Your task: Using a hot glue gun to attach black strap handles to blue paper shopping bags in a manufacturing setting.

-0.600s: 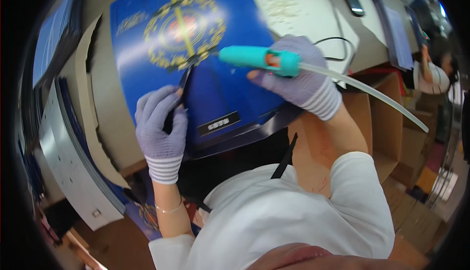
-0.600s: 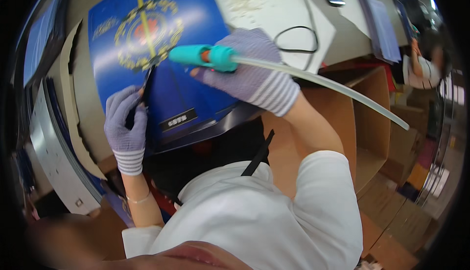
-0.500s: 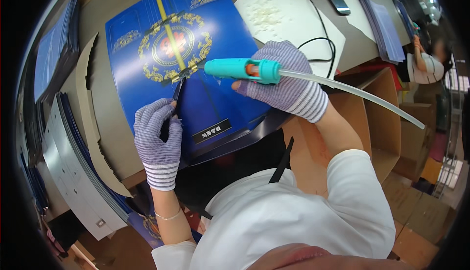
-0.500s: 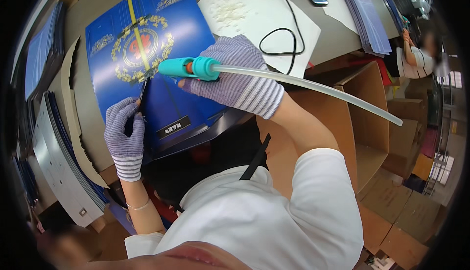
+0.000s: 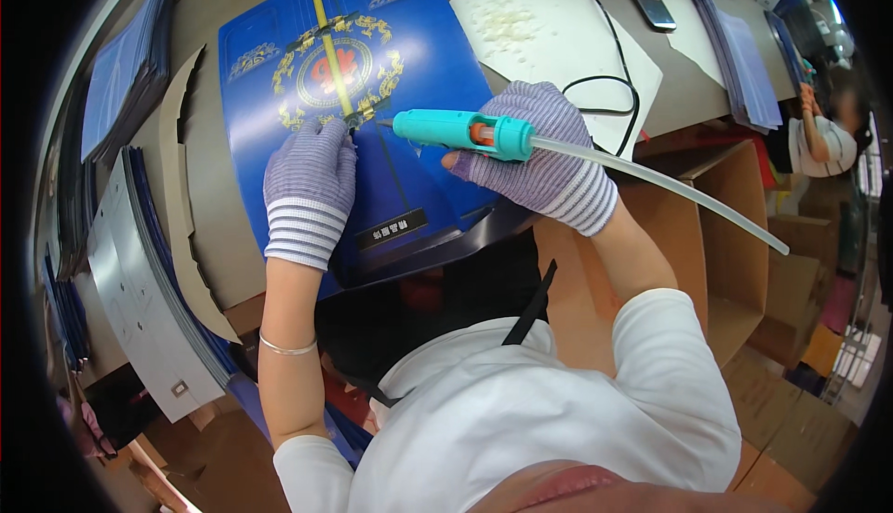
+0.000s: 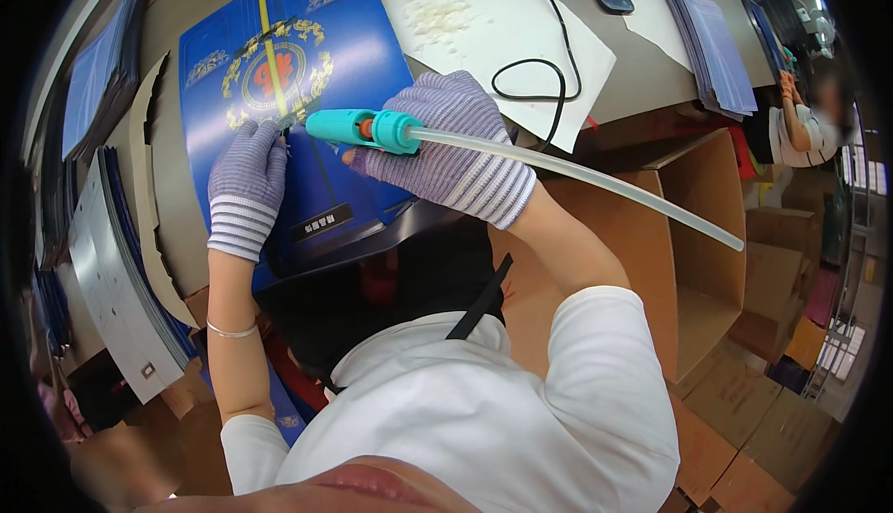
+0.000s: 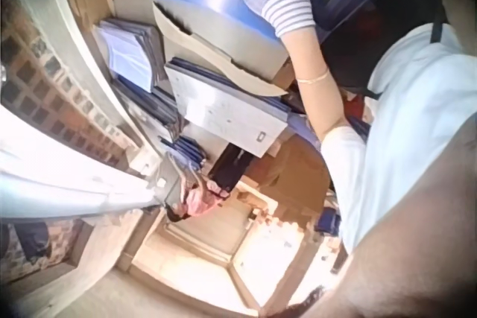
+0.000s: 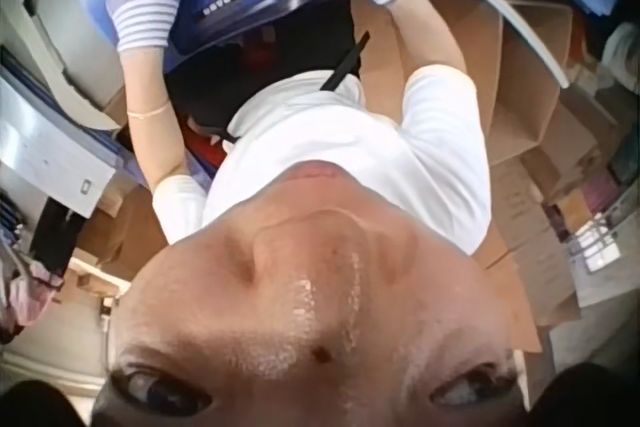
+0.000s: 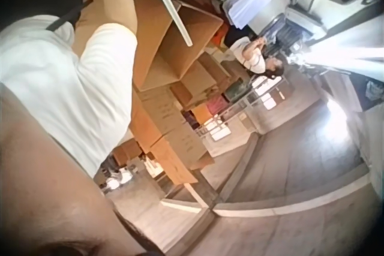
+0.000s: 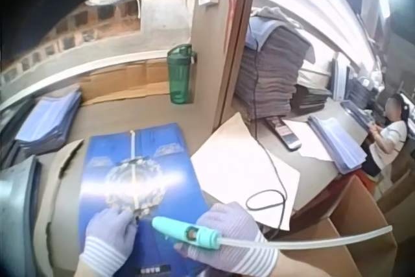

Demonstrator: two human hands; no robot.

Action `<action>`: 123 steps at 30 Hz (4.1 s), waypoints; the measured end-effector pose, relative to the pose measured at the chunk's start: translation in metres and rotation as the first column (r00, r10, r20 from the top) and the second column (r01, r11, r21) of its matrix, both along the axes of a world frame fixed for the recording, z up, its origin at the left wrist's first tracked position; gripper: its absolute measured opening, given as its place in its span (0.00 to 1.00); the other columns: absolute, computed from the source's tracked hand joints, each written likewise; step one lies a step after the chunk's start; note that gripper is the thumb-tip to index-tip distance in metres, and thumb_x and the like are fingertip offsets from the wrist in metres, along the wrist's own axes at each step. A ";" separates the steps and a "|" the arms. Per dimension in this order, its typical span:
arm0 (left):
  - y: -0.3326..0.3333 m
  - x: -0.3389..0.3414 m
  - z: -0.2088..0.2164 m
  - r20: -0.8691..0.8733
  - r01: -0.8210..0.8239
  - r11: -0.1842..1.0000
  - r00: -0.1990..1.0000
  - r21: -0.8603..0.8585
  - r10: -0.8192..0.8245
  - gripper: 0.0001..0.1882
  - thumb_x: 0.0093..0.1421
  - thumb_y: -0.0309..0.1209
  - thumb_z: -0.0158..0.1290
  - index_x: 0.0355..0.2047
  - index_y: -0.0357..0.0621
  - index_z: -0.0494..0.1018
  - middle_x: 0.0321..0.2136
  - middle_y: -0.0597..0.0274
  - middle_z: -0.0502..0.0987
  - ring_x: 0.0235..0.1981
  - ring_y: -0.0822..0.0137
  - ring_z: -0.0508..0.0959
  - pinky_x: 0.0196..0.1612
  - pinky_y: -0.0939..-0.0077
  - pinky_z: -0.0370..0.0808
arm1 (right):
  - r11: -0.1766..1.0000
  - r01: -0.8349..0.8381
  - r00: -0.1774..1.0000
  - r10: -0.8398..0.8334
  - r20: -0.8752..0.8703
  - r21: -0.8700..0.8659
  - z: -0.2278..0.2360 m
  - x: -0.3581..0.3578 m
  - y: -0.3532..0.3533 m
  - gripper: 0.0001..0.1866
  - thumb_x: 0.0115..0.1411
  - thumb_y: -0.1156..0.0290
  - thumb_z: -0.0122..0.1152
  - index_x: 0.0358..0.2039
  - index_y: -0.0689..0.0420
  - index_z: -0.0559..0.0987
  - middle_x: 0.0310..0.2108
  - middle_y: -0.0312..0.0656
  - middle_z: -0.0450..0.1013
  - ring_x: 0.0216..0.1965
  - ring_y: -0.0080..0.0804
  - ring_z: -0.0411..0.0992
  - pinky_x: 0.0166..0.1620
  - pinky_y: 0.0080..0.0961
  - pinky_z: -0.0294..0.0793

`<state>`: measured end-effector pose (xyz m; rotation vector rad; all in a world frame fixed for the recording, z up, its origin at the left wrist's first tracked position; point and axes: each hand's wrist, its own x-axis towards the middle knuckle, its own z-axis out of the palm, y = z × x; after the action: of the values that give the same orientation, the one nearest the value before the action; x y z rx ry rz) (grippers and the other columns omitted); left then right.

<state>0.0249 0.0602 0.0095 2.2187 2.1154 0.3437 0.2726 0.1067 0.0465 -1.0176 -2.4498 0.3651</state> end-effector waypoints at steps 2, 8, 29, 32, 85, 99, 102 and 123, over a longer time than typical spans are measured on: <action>-0.001 0.002 -0.001 0.003 0.000 1.000 1.000 0.001 0.000 0.09 0.62 0.34 0.49 0.37 0.45 0.74 0.34 0.49 0.76 0.37 0.48 0.78 0.41 0.54 0.74 | 1.000 0.008 1.000 -0.008 -0.014 -0.004 0.001 0.003 -0.002 0.21 0.50 0.48 0.69 0.19 0.53 0.81 0.15 0.41 0.73 0.18 0.40 0.72 0.26 0.33 0.72; -0.007 0.006 0.000 0.003 -0.061 0.998 0.998 -0.018 0.061 0.09 0.63 0.36 0.47 0.38 0.48 0.73 0.29 0.52 0.77 0.31 0.47 0.78 0.36 0.52 0.74 | 1.000 0.019 0.997 -0.020 -0.072 -0.015 0.004 0.004 -0.007 0.21 0.50 0.48 0.71 0.20 0.54 0.81 0.17 0.40 0.74 0.21 0.37 0.74 0.27 0.29 0.73; -0.069 -0.015 -0.018 0.411 -0.055 0.937 0.906 0.346 -0.098 0.12 0.55 0.24 0.56 0.40 0.37 0.79 0.38 0.51 0.78 0.38 0.55 0.75 0.46 0.66 0.72 | 0.995 -0.092 0.971 0.096 0.217 -0.028 0.002 -0.035 0.022 0.26 0.52 0.46 0.70 0.25 0.59 0.77 0.18 0.39 0.70 0.21 0.34 0.71 0.27 0.28 0.71; -0.067 -0.015 -0.019 0.443 -0.075 0.927 0.891 0.366 -0.103 0.13 0.55 0.24 0.55 0.41 0.39 0.80 0.37 0.51 0.77 0.38 0.55 0.75 0.45 0.66 0.72 | 0.989 -0.135 0.974 0.142 0.175 -0.054 -0.003 -0.040 0.027 0.25 0.52 0.45 0.70 0.26 0.58 0.78 0.18 0.39 0.69 0.20 0.34 0.70 0.27 0.30 0.70; -0.063 -0.020 -0.017 0.369 0.029 0.940 0.915 0.341 -0.162 0.16 0.57 0.19 0.52 0.45 0.44 0.80 0.44 0.56 0.80 0.47 0.57 0.77 0.54 0.68 0.72 | 0.987 -0.092 0.954 0.125 0.274 -0.132 0.019 0.003 0.022 0.21 0.47 0.51 0.75 0.23 0.56 0.78 0.20 0.39 0.70 0.21 0.33 0.71 0.24 0.29 0.69; -0.062 0.000 0.003 0.509 -0.101 0.958 0.859 0.268 -0.052 0.16 0.51 0.18 0.52 0.41 0.40 0.80 0.41 0.53 0.79 0.44 0.55 0.76 0.50 0.67 0.73 | 0.961 -0.147 0.922 0.219 0.318 -0.235 0.022 0.009 0.022 0.19 0.50 0.51 0.74 0.29 0.53 0.81 0.18 0.35 0.72 0.20 0.28 0.73 0.25 0.25 0.72; -0.059 0.008 0.019 0.562 -0.217 0.967 0.820 0.136 0.105 0.17 0.45 0.17 0.52 0.37 0.36 0.79 0.37 0.49 0.78 0.39 0.52 0.75 0.45 0.65 0.72 | 0.950 -0.096 0.886 0.218 0.410 -0.298 0.018 0.036 0.017 0.20 0.49 0.48 0.73 0.27 0.52 0.80 0.17 0.36 0.70 0.19 0.30 0.71 0.24 0.26 0.69; -0.063 -0.021 -0.027 0.422 0.002 0.920 0.888 0.392 -0.182 0.13 0.54 0.24 0.55 0.40 0.45 0.81 0.33 0.56 0.81 0.31 0.59 0.78 0.38 0.69 0.73 | 0.760 0.065 0.740 0.399 0.542 -0.647 0.055 0.018 0.024 0.21 0.59 0.63 0.66 0.51 0.56 0.77 0.41 0.36 0.79 0.46 0.29 0.76 0.55 0.27 0.74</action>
<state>0.0039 -0.0024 -0.0176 2.1219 1.7939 1.2301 0.2905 0.1311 0.1020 -1.3489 -3.1775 1.1457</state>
